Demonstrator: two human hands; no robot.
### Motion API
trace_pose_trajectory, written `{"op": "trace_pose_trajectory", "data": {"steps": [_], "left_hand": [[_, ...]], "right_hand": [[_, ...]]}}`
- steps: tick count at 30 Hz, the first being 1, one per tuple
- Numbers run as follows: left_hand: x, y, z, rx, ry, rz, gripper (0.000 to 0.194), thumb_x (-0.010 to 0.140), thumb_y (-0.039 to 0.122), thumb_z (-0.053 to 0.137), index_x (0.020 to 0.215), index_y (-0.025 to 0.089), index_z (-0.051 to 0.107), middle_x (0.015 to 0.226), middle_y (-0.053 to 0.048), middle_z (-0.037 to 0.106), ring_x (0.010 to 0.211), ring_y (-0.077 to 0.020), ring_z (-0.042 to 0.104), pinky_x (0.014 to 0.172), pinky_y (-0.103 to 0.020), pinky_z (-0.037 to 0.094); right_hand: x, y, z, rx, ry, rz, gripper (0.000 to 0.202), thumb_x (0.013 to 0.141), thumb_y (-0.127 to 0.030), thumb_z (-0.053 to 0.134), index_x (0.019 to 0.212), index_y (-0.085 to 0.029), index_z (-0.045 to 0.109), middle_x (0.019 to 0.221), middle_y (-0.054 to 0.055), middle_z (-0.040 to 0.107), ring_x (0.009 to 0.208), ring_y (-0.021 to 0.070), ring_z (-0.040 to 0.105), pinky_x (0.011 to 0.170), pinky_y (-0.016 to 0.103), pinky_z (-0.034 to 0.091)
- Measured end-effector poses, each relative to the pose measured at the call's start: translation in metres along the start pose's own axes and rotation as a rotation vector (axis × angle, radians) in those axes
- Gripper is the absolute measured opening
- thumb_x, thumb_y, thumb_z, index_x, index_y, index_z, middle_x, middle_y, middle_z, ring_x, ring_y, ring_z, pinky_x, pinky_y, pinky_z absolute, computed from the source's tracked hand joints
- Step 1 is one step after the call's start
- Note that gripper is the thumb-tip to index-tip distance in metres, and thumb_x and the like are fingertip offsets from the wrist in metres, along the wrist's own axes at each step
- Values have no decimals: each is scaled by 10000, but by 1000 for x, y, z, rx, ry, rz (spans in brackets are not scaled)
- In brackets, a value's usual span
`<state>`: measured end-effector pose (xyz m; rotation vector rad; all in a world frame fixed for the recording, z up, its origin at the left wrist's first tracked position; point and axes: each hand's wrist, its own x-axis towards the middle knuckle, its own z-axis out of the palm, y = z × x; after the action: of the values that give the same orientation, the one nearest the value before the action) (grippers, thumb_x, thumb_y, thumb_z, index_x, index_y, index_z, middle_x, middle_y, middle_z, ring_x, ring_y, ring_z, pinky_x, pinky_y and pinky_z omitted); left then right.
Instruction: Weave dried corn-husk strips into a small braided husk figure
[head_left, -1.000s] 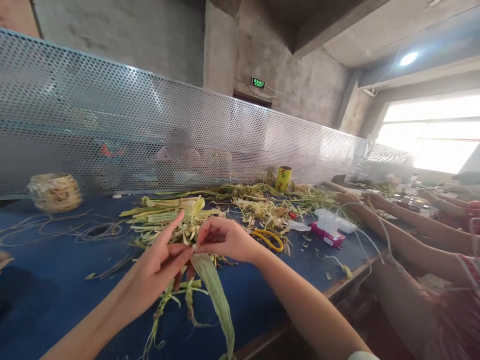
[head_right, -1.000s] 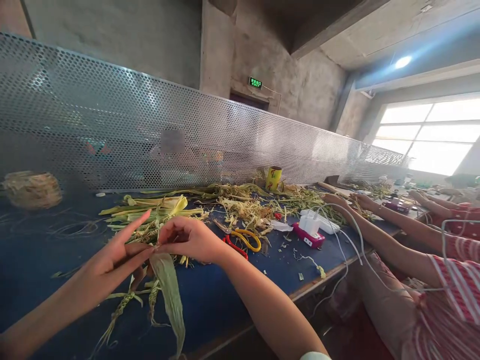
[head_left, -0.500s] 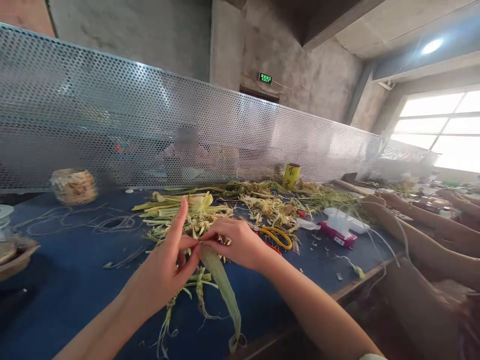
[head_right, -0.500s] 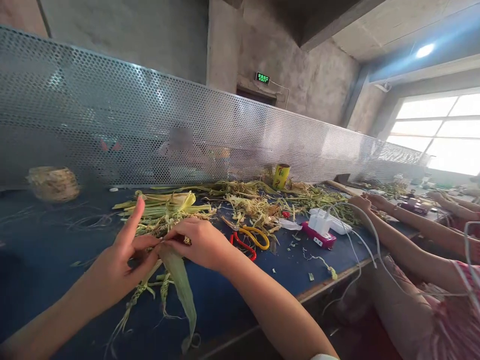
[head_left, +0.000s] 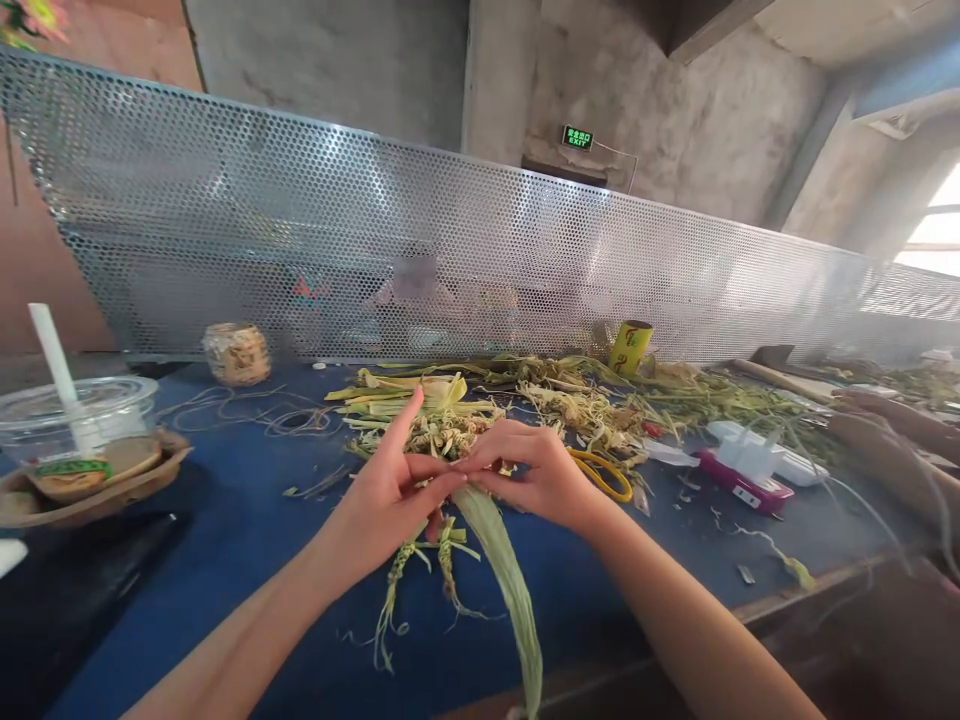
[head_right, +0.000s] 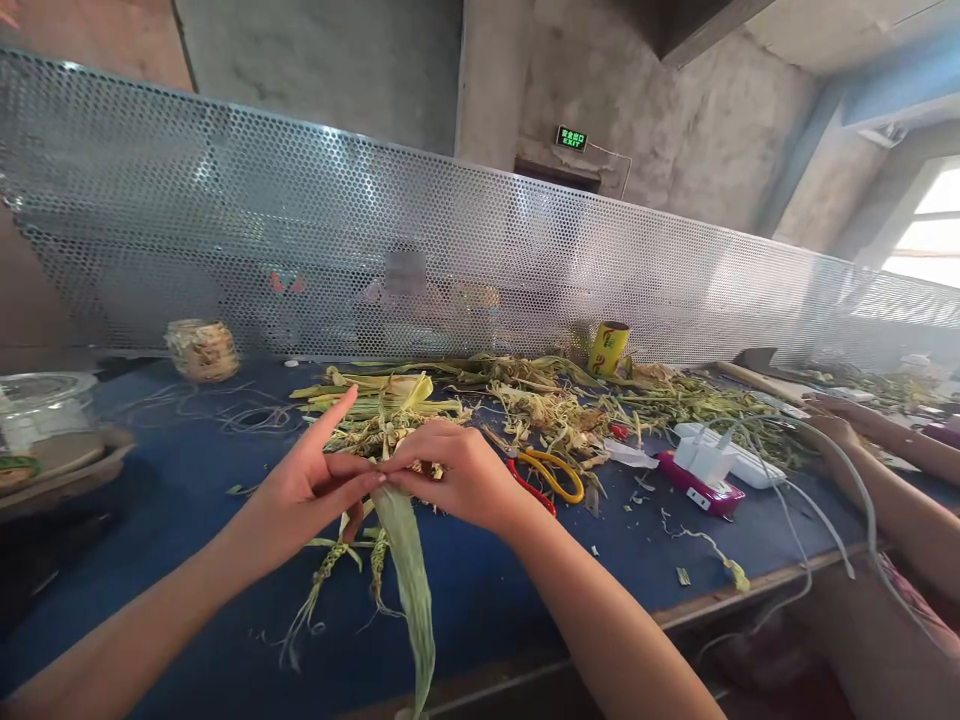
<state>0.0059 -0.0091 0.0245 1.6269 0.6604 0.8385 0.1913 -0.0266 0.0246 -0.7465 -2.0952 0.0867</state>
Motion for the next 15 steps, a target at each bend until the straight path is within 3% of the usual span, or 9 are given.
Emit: {"op": "trace_pose_trajectory", "data": {"steps": [5,9,15], "left_hand": [[-1,3,0,54,35,22,1064,759,285,646,1419,227,-187,730,-11,674,480,-127,543,509,-267,462],[-2,6,-1,104,45,-4,1085,747,272,650,1414,220,-204,727,-12,679,483,-145,562,521,-282,470],[0,5,-3,39,16,-52,1039,777,277,611,1412,192,-207,706,5,667,535,-139,571,564,-272,464]], "right_hand": [[-2,2,3,48,17,226,94,789,-246,624,807,-192,698,725,34,678,620,123,583,558,250,467],[-3,3,5,59,-12,226,107,803,-228,607,835,-193,704,758,41,686,686,137,603,618,268,485],[-2,-1,3,29,-15,218,102,812,-218,586,818,-188,684,736,34,659,657,124,582,585,254,469]]}}
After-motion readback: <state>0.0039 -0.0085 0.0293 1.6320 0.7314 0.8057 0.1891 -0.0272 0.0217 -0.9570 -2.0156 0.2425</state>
